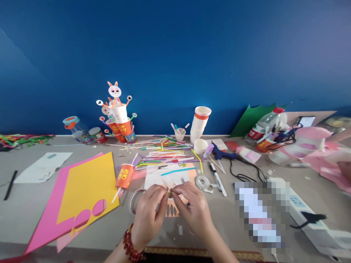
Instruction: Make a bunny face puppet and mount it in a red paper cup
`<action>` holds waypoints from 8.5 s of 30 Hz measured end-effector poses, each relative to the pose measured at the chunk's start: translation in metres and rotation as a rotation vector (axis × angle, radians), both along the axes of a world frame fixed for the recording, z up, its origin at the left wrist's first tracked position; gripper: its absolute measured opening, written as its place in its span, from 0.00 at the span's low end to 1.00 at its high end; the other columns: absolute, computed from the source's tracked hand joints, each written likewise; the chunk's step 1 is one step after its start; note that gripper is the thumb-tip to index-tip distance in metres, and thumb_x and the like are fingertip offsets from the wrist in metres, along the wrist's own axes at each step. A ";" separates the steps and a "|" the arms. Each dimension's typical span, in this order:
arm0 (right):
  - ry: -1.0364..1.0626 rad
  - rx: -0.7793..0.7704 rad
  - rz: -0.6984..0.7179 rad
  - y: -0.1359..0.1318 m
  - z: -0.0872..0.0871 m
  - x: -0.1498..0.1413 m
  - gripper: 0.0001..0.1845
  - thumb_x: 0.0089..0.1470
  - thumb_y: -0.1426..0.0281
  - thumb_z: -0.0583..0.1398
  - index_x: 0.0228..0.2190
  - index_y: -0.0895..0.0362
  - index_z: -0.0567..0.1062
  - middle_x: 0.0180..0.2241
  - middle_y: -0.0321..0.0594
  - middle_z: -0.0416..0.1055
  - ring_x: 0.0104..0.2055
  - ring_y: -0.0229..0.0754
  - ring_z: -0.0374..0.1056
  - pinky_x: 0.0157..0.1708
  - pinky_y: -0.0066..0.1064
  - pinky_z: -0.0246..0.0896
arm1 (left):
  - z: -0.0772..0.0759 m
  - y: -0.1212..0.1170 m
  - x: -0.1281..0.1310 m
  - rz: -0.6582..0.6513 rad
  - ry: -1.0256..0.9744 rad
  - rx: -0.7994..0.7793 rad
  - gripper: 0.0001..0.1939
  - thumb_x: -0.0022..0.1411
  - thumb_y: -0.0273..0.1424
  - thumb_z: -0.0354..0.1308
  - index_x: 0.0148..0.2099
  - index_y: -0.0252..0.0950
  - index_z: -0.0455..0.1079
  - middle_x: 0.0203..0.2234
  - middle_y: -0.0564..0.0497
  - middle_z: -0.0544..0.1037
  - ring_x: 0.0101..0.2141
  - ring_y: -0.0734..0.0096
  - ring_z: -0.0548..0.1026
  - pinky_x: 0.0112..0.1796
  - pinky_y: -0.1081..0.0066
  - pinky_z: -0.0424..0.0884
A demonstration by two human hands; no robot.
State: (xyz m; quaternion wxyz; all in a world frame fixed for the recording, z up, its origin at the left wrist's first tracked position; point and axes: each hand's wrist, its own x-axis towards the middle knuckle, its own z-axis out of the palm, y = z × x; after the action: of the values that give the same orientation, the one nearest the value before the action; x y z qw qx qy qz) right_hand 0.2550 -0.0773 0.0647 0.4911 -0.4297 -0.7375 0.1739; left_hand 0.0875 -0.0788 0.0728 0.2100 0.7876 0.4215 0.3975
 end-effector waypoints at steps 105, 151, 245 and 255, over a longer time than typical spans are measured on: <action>-0.033 -0.020 0.138 0.004 0.007 0.009 0.07 0.60 0.77 0.58 0.34 0.55 0.75 0.31 0.39 0.78 0.33 0.42 0.70 0.35 0.33 0.62 | 0.000 0.000 -0.001 -0.014 -0.047 -0.001 0.07 0.67 0.22 0.51 0.39 0.37 0.66 0.31 0.50 0.74 0.35 0.67 0.74 0.36 0.72 0.66; -0.025 -0.067 0.154 0.005 0.009 0.011 0.09 0.62 0.74 0.57 0.31 0.55 0.76 0.29 0.40 0.77 0.32 0.42 0.70 0.34 0.33 0.64 | 0.001 0.001 0.001 0.004 -0.074 -0.026 0.07 0.67 0.24 0.51 0.37 0.37 0.68 0.31 0.49 0.77 0.33 0.67 0.76 0.34 0.72 0.69; -0.092 -0.034 0.140 0.005 0.004 0.012 0.08 0.59 0.77 0.58 0.33 0.54 0.75 0.30 0.40 0.77 0.32 0.43 0.69 0.35 0.34 0.62 | 0.004 0.004 0.002 -0.049 -0.037 -0.054 0.08 0.67 0.23 0.50 0.35 0.38 0.67 0.29 0.49 0.75 0.32 0.66 0.74 0.34 0.71 0.67; -0.118 -0.051 0.010 0.047 -0.019 0.010 0.08 0.56 0.75 0.59 0.27 0.55 0.76 0.26 0.38 0.75 0.31 0.43 0.69 0.33 0.31 0.61 | -0.020 0.055 0.002 -0.087 -0.008 -0.016 0.10 0.68 0.26 0.48 0.34 0.36 0.68 0.30 0.47 0.76 0.34 0.66 0.74 0.38 0.69 0.69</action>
State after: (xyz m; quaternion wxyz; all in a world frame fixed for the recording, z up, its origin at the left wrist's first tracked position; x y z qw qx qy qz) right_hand 0.2655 -0.0304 0.0455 0.4349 -0.4479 -0.7625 0.1697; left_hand 0.0898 -0.0239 0.0525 0.2351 0.8019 0.3891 0.3877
